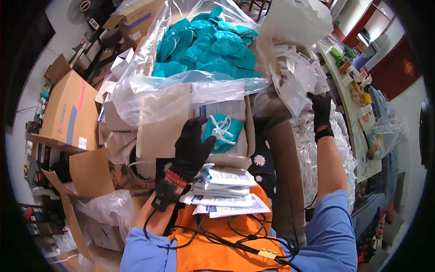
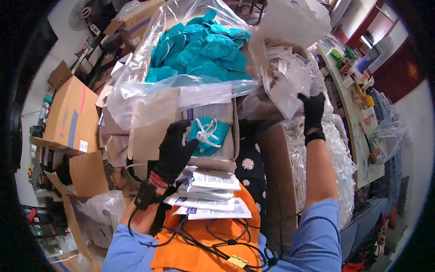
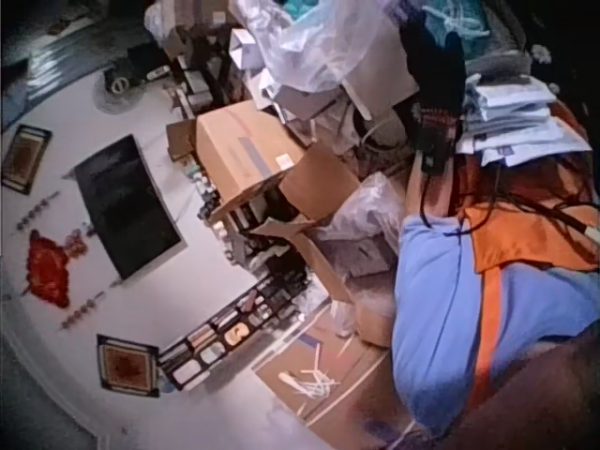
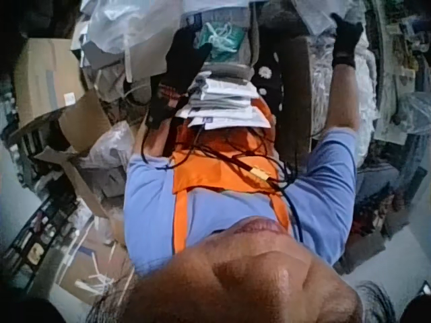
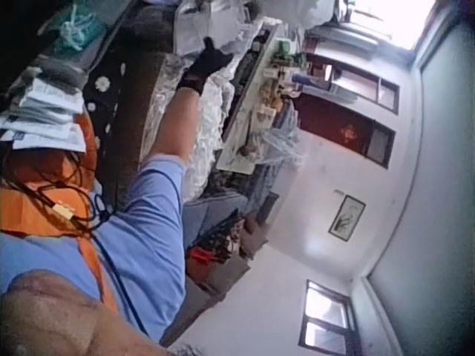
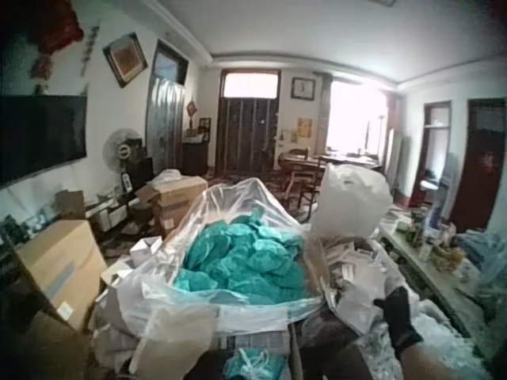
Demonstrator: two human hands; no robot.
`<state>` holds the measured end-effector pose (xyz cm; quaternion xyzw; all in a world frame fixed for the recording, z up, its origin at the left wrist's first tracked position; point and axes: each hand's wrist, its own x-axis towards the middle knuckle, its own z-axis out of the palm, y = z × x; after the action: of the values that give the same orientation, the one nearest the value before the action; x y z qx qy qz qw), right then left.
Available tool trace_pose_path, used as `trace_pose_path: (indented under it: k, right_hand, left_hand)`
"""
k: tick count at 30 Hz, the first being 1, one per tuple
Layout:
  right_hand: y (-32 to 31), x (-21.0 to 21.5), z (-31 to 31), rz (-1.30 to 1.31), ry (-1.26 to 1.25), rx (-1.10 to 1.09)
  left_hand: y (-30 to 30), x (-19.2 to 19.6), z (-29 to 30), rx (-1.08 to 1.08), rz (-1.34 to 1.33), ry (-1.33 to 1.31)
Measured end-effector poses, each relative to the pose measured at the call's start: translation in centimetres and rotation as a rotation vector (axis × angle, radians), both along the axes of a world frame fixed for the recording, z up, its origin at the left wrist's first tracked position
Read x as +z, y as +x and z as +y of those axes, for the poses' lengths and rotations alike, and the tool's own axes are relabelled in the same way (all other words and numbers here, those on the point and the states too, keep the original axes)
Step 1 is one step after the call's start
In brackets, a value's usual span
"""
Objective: Sorting medical face masks and placing them into cardboard boxes and shipping envelopes.
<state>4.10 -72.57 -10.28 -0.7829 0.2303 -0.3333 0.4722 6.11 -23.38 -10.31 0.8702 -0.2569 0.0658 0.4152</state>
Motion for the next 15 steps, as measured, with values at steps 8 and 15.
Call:
trace_pose_path:
  k: [8, 15]
  right_hand:
    - [4.3, -2.9, 1.0, 0.571, -0.626, -0.076]
    - [13.9, -6.1, -4.8, 0.813, -0.647, 0.062]
  left_hand:
    - [-0.2, -0.6, 0.9, -0.092, -0.097, 0.169]
    - [0.1, -0.7, 0.7, -0.181, 0.102, 0.435]
